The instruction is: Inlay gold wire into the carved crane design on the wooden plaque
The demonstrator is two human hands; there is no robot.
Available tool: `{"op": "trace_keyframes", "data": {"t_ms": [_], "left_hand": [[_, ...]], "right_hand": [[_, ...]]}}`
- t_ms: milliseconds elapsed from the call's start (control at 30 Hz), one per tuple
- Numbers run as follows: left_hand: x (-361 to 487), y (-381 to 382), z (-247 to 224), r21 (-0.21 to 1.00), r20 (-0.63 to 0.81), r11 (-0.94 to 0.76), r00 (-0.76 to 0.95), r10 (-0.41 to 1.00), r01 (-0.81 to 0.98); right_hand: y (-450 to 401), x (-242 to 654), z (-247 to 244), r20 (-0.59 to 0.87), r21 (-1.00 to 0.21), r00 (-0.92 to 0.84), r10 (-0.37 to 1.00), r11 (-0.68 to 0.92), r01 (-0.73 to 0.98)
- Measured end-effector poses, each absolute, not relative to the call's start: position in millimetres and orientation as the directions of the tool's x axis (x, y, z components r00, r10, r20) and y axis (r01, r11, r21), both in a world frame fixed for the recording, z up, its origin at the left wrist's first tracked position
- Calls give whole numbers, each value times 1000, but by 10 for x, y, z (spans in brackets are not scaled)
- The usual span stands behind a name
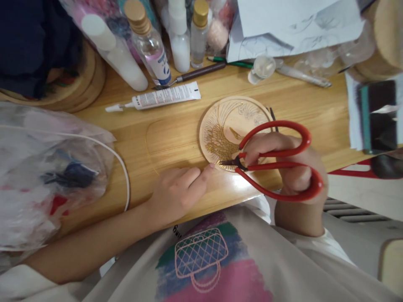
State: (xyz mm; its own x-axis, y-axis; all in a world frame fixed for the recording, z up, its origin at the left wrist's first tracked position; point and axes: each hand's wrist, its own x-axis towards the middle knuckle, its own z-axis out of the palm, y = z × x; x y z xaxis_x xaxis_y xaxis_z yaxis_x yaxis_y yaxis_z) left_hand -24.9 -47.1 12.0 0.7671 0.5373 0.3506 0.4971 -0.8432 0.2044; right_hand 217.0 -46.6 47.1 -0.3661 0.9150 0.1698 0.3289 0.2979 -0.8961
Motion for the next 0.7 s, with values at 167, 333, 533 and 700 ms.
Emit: {"op": "trace_keyframes", "data": {"t_ms": [167, 333, 533, 700], "left_hand": [[-250, -477, 121, 211, 362, -843, 761, 538, 495], [-252, -480, 123, 238, 344, -834, 760, 551, 497], [-244, -475, 125, 228, 371, -839, 753, 543, 494], [-242, -471, 122, 230, 367, -837, 753, 547, 496]], "right_hand": [[-419, 2095, 521, 171, -912, -418, 892, 304, 275], [-382, 2103, 539, 150, -907, -444, 884, 301, 294], [-331, 2106, 555, 184, -879, -511, 840, 373, 296], [-297, 2080, 594, 182, -858, -545, 819, 403, 319]]}}
